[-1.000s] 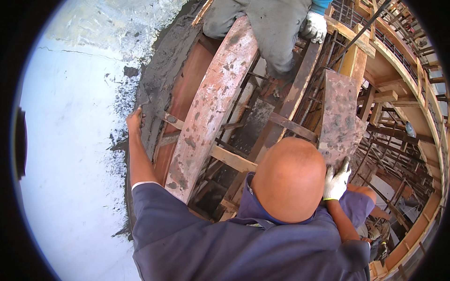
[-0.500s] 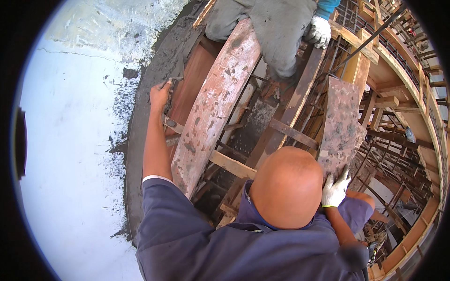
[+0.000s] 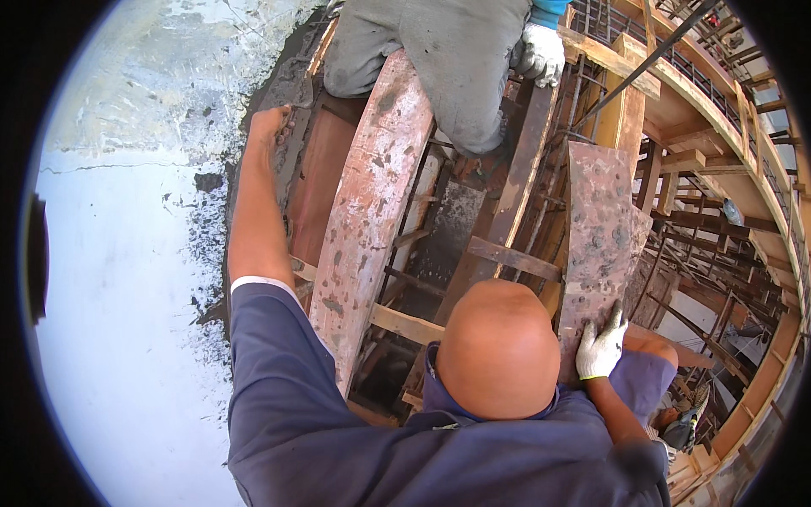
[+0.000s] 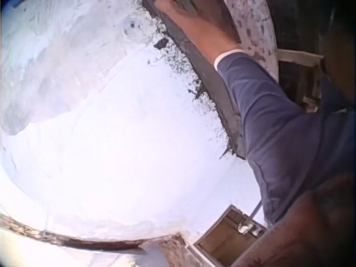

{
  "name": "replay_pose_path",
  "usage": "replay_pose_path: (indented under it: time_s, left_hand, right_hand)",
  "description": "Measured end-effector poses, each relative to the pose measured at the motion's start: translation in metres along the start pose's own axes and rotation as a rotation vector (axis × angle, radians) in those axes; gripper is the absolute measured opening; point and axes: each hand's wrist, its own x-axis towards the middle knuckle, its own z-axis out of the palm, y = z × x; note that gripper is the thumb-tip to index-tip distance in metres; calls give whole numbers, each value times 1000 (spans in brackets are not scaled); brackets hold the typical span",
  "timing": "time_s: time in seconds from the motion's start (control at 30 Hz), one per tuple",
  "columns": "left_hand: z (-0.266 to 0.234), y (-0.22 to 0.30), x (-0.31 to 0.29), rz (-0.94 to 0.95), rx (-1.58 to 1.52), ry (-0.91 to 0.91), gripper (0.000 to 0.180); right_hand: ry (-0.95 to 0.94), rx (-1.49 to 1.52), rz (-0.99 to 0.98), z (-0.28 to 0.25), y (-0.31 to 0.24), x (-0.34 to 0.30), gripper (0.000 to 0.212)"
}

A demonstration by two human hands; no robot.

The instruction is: The person applies concrete to the edge of a wooden structure using a trowel, taking mortar from a bucket and smoothing it along the rim.

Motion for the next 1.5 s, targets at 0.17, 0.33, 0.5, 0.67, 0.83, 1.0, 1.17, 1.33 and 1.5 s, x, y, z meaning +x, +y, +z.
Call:
replay_pose_path:
  time_s: [0.17,0.33,0.5,0.67,0.83,1.0,1.17,1.33,1.5]
  left_hand:
    - [-45,-14,-11,-100,5,-58,22]
    - [-79,-64,-47,-177,67,-41,27]
    - [-113,-105,-86,-226,95,-33,33]
    - [-125,-129,-115,-231,62,10,31]
    - [-136,-153,-141,-219,69,31,28]
    - [-152,-165,-163,-221,24,138,28]
    - [-172,-184,-143,-236,-202,279,27]
    - [-119,-145,-128,-156,-195,197,27]
    - [-73,-109,-104,-113,-139,80,26]
  right_hand:
    - [-13,72,-5,-2,-6,2,71]
    - [4,34,-12,-1,-2,1,73]
    - [-9,60,12,-1,-6,2,75]
    - [-8,71,-16,2,0,3,75]
    - [4,23,-37,0,-1,2,75]
    - [-16,40,0,0,-3,3,74]
    - [-28,95,19,3,1,-2,73]
    - [-31,14,21,2,-1,0,74]
    - [-26,-1,23,1,-4,1,73]
